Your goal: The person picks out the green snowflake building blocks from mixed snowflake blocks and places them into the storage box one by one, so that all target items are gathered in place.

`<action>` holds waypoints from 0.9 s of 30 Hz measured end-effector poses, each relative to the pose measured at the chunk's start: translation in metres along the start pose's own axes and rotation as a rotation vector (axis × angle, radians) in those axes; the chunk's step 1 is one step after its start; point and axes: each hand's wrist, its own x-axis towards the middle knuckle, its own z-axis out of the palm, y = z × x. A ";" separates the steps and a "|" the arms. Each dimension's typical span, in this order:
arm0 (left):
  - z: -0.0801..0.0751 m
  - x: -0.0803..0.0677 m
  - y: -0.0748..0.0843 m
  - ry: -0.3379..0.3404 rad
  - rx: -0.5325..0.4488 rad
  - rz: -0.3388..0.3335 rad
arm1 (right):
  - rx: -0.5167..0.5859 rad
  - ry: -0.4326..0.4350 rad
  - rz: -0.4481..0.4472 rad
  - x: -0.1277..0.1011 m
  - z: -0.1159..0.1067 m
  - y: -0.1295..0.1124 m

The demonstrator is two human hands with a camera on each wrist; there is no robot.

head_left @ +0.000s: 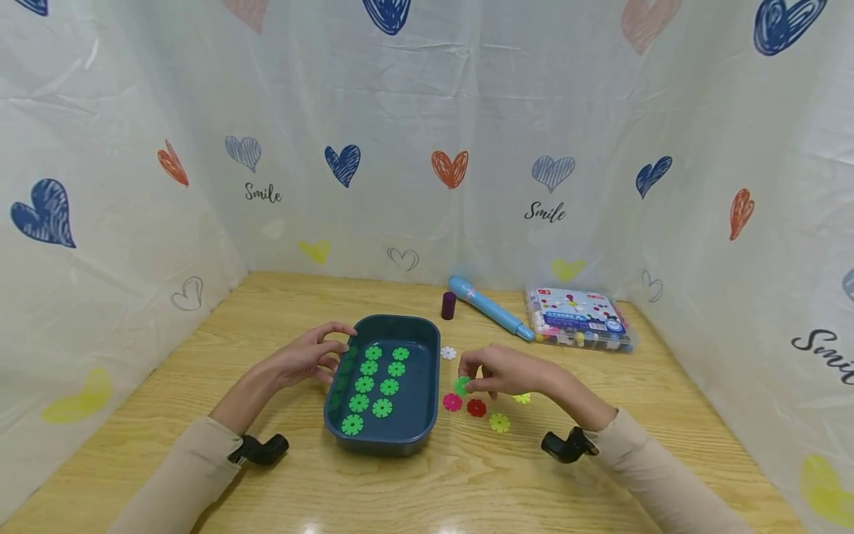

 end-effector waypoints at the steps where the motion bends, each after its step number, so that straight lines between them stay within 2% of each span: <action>1: 0.000 0.000 0.000 0.001 0.000 -0.001 | 0.000 0.006 -0.009 0.001 -0.002 -0.001; 10: 0.000 0.000 -0.002 -0.007 -0.005 0.002 | -0.077 0.047 -0.079 0.019 -0.018 -0.014; 17: 0.000 0.000 -0.001 0.002 -0.007 -0.003 | -0.122 -0.009 -0.082 0.038 -0.031 -0.028; 23: 0.000 0.001 -0.001 -0.003 -0.007 -0.002 | -0.177 -0.002 -0.090 0.055 -0.037 -0.040; 27: -0.001 0.001 -0.001 -0.011 -0.013 0.002 | -0.175 -0.030 -0.077 0.069 -0.040 -0.046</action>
